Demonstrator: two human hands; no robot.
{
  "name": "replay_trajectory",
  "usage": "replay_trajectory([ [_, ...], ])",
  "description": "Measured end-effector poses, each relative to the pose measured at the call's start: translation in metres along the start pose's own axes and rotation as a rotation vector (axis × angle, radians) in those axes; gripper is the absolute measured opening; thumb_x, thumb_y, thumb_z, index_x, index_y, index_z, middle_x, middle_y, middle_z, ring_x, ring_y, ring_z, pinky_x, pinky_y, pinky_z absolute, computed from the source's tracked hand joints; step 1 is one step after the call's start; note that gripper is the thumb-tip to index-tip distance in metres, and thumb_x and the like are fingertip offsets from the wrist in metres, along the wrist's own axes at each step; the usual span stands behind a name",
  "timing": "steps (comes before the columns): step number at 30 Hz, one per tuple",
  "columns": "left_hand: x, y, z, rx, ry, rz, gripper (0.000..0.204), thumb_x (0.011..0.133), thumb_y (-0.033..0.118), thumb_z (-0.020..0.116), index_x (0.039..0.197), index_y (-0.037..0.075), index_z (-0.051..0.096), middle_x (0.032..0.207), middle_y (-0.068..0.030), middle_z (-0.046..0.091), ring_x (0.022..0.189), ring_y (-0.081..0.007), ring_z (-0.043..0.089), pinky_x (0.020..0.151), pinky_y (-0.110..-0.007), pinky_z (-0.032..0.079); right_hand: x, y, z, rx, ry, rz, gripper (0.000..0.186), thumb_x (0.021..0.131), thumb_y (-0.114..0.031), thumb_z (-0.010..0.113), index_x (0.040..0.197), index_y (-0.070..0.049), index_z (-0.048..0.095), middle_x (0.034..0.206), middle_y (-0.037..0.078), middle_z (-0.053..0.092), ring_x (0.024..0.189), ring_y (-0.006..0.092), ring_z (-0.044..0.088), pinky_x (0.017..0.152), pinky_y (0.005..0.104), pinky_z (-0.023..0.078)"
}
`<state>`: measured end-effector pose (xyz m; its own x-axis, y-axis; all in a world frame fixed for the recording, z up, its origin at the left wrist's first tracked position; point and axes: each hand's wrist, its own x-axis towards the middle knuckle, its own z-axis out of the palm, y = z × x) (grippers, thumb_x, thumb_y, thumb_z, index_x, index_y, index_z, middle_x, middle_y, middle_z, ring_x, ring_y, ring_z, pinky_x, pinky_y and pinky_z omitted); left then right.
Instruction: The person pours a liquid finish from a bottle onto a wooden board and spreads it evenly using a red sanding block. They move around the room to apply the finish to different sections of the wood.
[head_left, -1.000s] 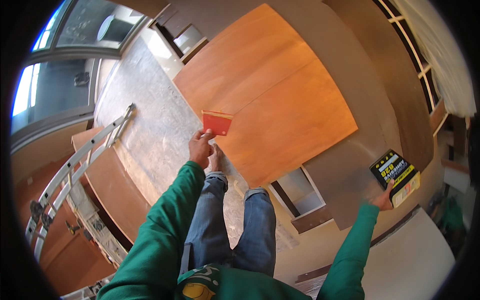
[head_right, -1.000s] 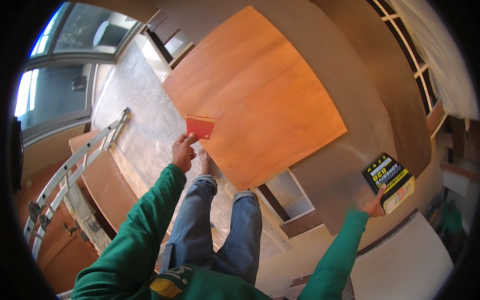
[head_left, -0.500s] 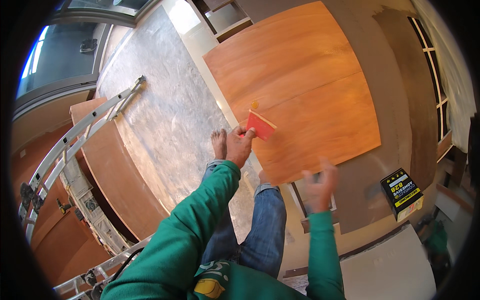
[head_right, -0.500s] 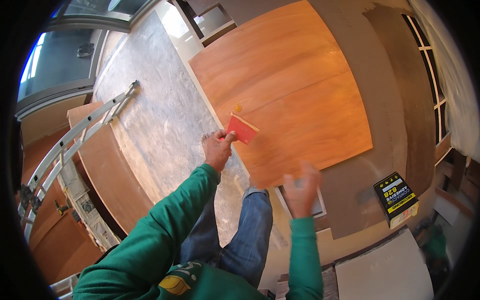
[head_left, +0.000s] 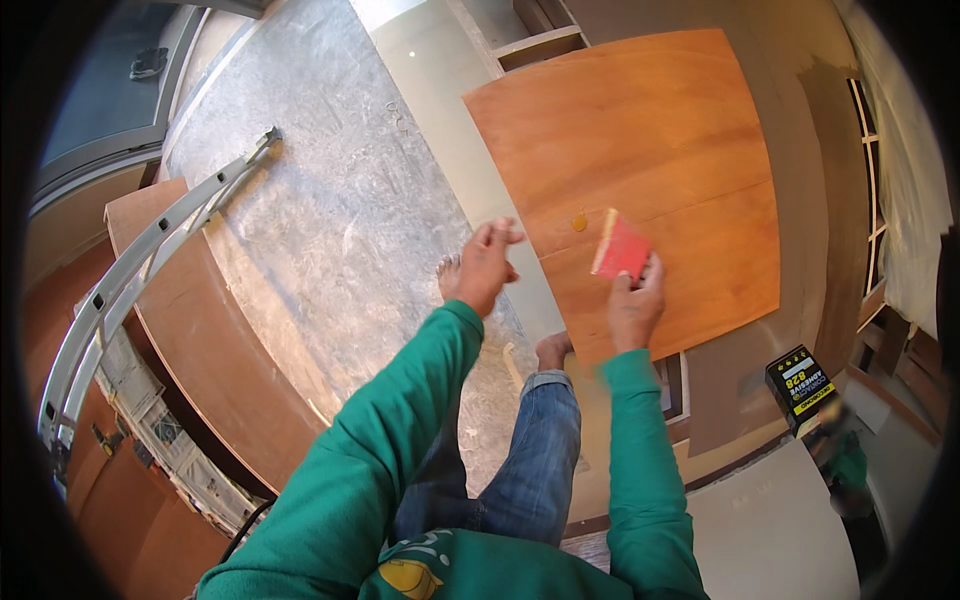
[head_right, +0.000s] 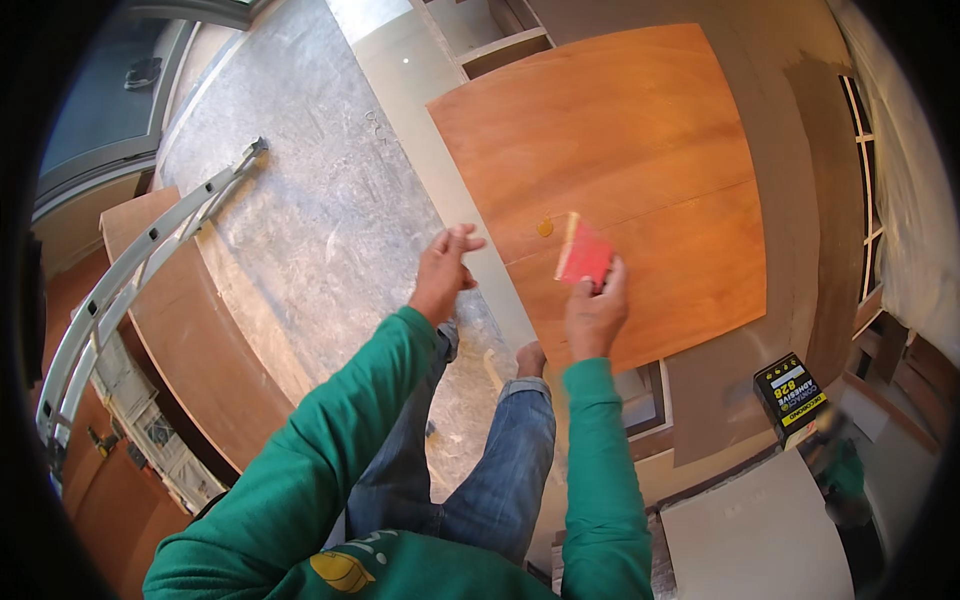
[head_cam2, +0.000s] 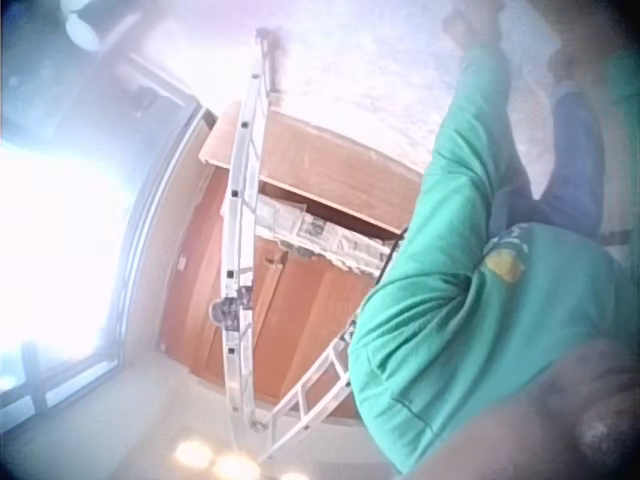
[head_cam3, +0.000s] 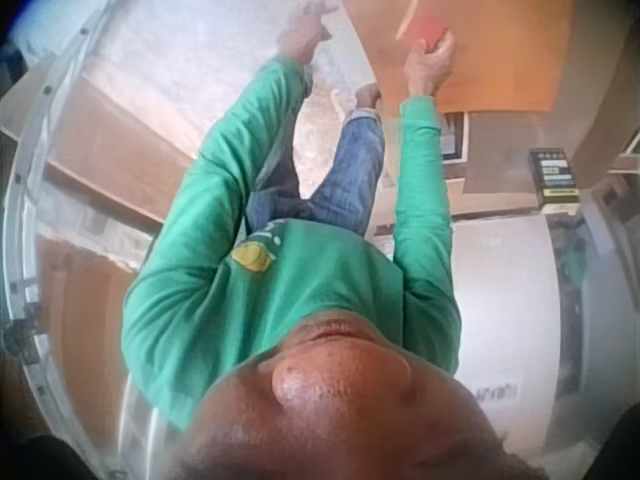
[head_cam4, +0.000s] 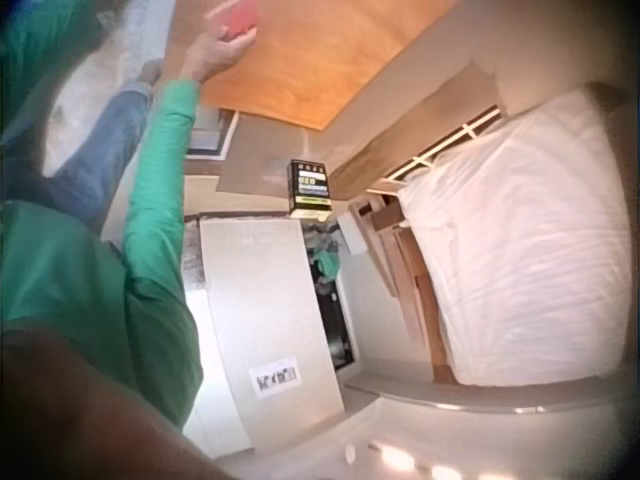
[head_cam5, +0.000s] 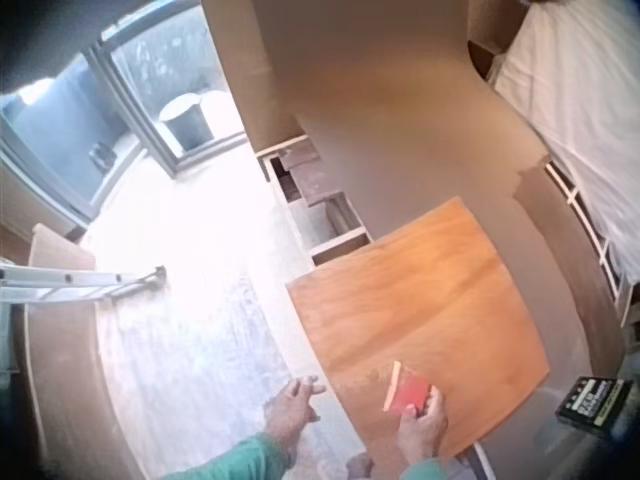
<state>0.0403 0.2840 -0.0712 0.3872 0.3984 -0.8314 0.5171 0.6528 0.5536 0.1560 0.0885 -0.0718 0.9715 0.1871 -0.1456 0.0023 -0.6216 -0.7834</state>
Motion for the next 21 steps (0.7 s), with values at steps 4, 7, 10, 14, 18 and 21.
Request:
replay_trajectory([
  [4, 0.054, -0.009, -0.053, -0.062, 0.078, -0.121, 0.058, 0.109, 0.056, 0.048, 0.145, 0.012, 0.059, 0.134, -0.0046, 0.069, 0.065, -0.0086, 0.049, 0.071, -0.032, 0.055, 0.025, -0.008, -0.012, 0.294, -0.089, 0.451, 0.016, 0.093, -0.005, 0.058, 0.106, 0.004, 0.064, 0.103, 0.009, 0.071, 0.086, 0.0161, 0.065, 0.078, 0.0325, 0.054],
  [7, 0.058, -0.011, -0.067, 0.013, 0.065, -0.067, 0.058, 0.109, 0.055, 0.048, 0.142, 0.010, 0.061, 0.128, -0.0058, 0.070, 0.062, -0.0090, 0.048, 0.065, -0.029, 0.053, 0.037, -0.012, -0.008, 0.169, 0.005, 0.367, 0.012, 0.092, -0.005, 0.061, 0.098, 0.004, 0.061, 0.098, 0.008, 0.071, 0.081, 0.0168, 0.063, 0.075, 0.0336, 0.054],
  [10, 0.025, -0.032, -0.086, 0.037, 0.038, -0.073, 0.058, 0.109, 0.053, 0.049, 0.138, 0.005, 0.062, 0.123, -0.0108, 0.071, 0.058, -0.0091, 0.049, 0.058, -0.028, 0.049, 0.039, -0.032, -0.012, -0.476, -0.165, 0.179, 0.019, 0.090, -0.004, 0.063, 0.107, 0.005, 0.062, 0.099, 0.008, 0.072, 0.081, 0.0199, 0.066, 0.077, 0.0360, 0.055],
  [14, -0.033, -0.063, -0.084, -0.036, -0.001, -0.234, 0.058, 0.109, 0.051, 0.050, 0.139, 0.002, 0.061, 0.126, -0.0146, 0.071, 0.055, -0.0096, 0.050, 0.055, -0.028, 0.048, 0.030, -0.018, -0.018, -0.166, -0.144, 0.125, 0.036, 0.091, -0.003, 0.058, 0.126, 0.004, 0.059, 0.107, 0.009, 0.071, 0.090, 0.0253, 0.070, 0.088, 0.0377, 0.057],
  [18, 0.005, -0.076, -0.068, -0.021, -0.110, -0.198, 0.058, 0.109, 0.048, 0.050, 0.147, 0.005, 0.057, 0.138, -0.0115, 0.067, 0.058, -0.0101, 0.049, 0.059, -0.028, 0.052, 0.026, 0.000, -0.028, 0.456, -0.089, 0.625, 0.044, 0.091, 0.000, 0.054, 0.135, 0.002, 0.056, 0.121, 0.011, 0.068, 0.105, 0.0271, 0.068, 0.097, 0.0424, 0.056],
  [21, 0.064, -0.051, -0.047, -0.154, -0.094, -0.239, 0.053, 0.109, 0.040, 0.048, 0.150, 0.008, 0.054, 0.143, -0.0068, 0.064, 0.064, -0.0103, 0.046, 0.068, -0.033, 0.058, 0.015, 0.006, -0.034, 0.721, -0.066, 0.791, 0.044, 0.091, 0.000, 0.054, 0.135, 0.001, 0.056, 0.126, 0.012, 0.066, 0.111, 0.0268, 0.066, 0.099, 0.0456, 0.054],
])
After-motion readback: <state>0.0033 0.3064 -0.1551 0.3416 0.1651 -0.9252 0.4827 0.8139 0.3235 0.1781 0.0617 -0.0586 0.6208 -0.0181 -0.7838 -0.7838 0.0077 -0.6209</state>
